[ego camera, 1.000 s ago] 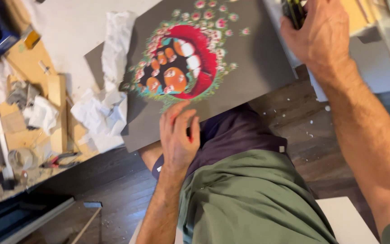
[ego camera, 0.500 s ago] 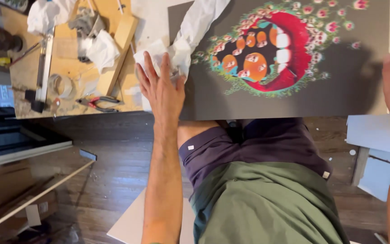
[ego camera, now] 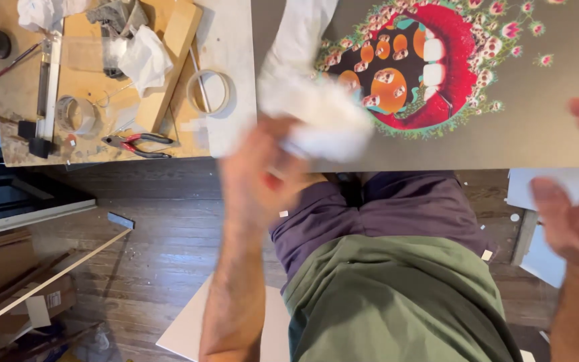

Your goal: Cleaning, trimming, and mounting an artwork print onto a backing board

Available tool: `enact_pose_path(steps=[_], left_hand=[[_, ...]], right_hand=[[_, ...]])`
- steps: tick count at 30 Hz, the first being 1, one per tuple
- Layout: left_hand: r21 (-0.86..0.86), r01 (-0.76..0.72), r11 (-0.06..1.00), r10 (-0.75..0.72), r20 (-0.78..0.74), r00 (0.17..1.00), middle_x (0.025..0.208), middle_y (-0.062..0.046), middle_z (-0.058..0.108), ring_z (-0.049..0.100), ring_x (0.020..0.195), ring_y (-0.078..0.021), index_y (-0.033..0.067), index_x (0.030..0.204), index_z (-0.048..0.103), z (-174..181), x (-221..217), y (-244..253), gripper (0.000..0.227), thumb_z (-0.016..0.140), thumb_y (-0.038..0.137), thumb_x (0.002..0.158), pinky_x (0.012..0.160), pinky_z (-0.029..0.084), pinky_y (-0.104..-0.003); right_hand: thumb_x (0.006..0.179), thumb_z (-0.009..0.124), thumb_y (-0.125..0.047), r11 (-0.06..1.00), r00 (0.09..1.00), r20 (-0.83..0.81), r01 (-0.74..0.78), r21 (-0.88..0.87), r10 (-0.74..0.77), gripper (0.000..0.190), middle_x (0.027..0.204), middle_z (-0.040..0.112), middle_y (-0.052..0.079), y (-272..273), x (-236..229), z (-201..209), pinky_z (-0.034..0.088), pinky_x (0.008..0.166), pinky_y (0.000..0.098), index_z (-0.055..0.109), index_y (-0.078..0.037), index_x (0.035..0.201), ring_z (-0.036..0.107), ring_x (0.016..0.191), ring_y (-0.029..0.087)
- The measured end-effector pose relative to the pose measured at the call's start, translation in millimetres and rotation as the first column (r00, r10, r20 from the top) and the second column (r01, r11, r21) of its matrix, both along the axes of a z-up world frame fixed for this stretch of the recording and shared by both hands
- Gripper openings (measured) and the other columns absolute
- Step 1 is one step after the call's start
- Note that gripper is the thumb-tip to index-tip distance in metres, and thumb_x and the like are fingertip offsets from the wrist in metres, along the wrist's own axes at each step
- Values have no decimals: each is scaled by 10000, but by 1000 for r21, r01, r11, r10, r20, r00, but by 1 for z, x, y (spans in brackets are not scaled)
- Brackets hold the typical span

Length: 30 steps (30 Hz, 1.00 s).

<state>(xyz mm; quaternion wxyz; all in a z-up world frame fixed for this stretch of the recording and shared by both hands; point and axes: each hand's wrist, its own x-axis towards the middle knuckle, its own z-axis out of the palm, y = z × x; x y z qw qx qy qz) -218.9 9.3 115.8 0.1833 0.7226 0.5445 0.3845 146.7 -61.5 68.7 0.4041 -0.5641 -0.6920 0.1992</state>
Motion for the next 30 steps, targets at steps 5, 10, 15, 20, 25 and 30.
enact_pose_path(steps=[5, 10, 15, 20, 25, 30], left_hand=[[-167, 456, 874, -373, 369, 851, 1187, -88, 717, 737, 1019, -273, 145, 1055, 508, -9, 76, -56, 229, 612, 61, 869, 900, 566, -374], [-109, 505, 856, -495, 107, 863, 1192, -143, 621, 605, 1077, -353, 3, 1048, 698, -27, 92, -60, 207, 677, 174, 932, 983, 504, -471], [-401, 400, 824, -454, -45, 890, 958, -62, 686, 676, 880, -256, 121, 945, 712, -58, 36, -54, 145, 667, 255, 975, 818, 531, -392], [-803, 280, 526, -677, -196, 709, 1004, -94, 741, 672, 987, -323, 124, 966, 727, -113, -10, -61, 291, 545, 351, 983, 860, 509, -462], [-921, 76, 382, -404, -93, 910, 770, -11, 722, 640, 767, -202, 166, 866, 735, -130, -19, -59, 245, 631, 383, 917, 749, 478, -359], [-914, 131, 384, -328, -3, 945, 604, -9, 698, 630, 534, -170, 150, 868, 713, -165, -28, -62, 216, 666, 354, 919, 561, 492, -291]], right_hand=[[936, 604, -318, 900, 690, -652, -435, -29, 312, 479, 1639, 361, 319, 9, -60, 43, 520, 1092, 417, 386, -268, 1359, 507, 1417, 355], [974, 487, -252, 713, 906, -392, -382, -588, 161, 512, 1246, 623, 57, -12, -60, -10, 469, 990, 289, 444, -64, 1448, 614, 1087, 142], [882, 644, -302, 615, 994, 104, 74, -785, 13, 600, 1296, 605, 172, -16, -33, -9, 430, 1028, 428, 489, -38, 1398, 632, 1162, 338], [908, 569, -11, 899, 972, 236, 97, -427, 7, 511, 1184, 595, 237, -9, -30, -14, 462, 957, 480, 593, 75, 1411, 566, 1182, 373], [945, 831, -124, 986, 930, 361, 111, -121, -61, 216, 1143, 692, 102, 15, -52, -69, 533, 931, 393, 747, -47, 1127, 660, 1072, 275], [871, 774, -132, 998, 899, 437, 49, -26, -33, 289, 1141, 632, 47, 34, -101, -81, 600, 841, 356, 782, -121, 1160, 680, 1040, 219]])
